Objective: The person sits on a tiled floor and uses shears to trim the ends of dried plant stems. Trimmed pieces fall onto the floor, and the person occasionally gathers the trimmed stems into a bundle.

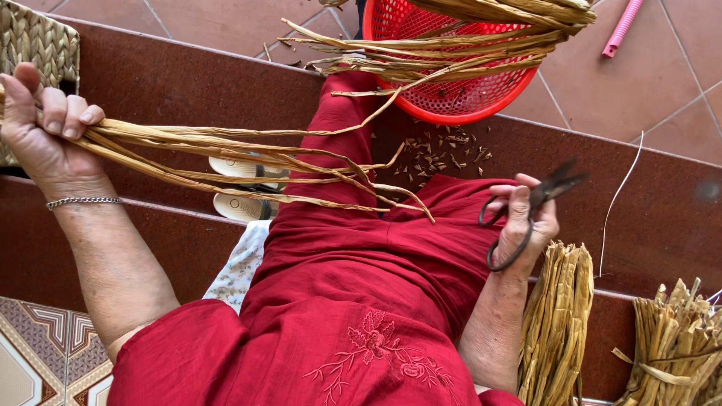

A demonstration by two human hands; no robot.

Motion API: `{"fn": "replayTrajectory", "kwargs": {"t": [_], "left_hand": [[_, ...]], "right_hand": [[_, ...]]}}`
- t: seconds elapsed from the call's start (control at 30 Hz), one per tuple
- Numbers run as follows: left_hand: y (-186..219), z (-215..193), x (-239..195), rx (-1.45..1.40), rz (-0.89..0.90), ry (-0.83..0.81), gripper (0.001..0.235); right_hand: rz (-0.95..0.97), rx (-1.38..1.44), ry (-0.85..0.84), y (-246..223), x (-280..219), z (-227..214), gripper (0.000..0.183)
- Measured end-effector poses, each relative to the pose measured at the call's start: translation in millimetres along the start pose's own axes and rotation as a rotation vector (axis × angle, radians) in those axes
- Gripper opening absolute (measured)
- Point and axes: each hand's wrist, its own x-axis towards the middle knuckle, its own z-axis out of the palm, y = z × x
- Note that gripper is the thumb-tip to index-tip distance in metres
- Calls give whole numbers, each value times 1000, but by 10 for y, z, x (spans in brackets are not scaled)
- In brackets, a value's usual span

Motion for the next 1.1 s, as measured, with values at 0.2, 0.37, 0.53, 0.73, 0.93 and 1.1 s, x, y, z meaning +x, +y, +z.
{"fn": "replayTrajectory", "kwargs": {"t": [0.2, 0.37, 0.53, 0.73, 0.93, 1.1], "left_hand": [[105, -149, -67, -31, -25, 19, 24], [128, 159, -146, -11, -19, -7, 24], [265, 1018, -433, -17, 0, -91, 28], [437, 1954, -712, 55, 42, -182, 30], [490, 1943, -626, -17, 86, -163, 33], [455, 1466, -562, -109, 60, -126, 32]], "right_hand": [[200, -75, -149, 51, -77, 148, 34], [318, -123, -259, -29, -94, 435, 38], [102, 117, -569, -182, 3, 1003, 44], [-222, -29, -962, -305, 187, 1924, 48], [11, -90, -1247, -238, -43, 2365, 56], [-334, -108, -1187, 13, -282, 2371, 67]]}}
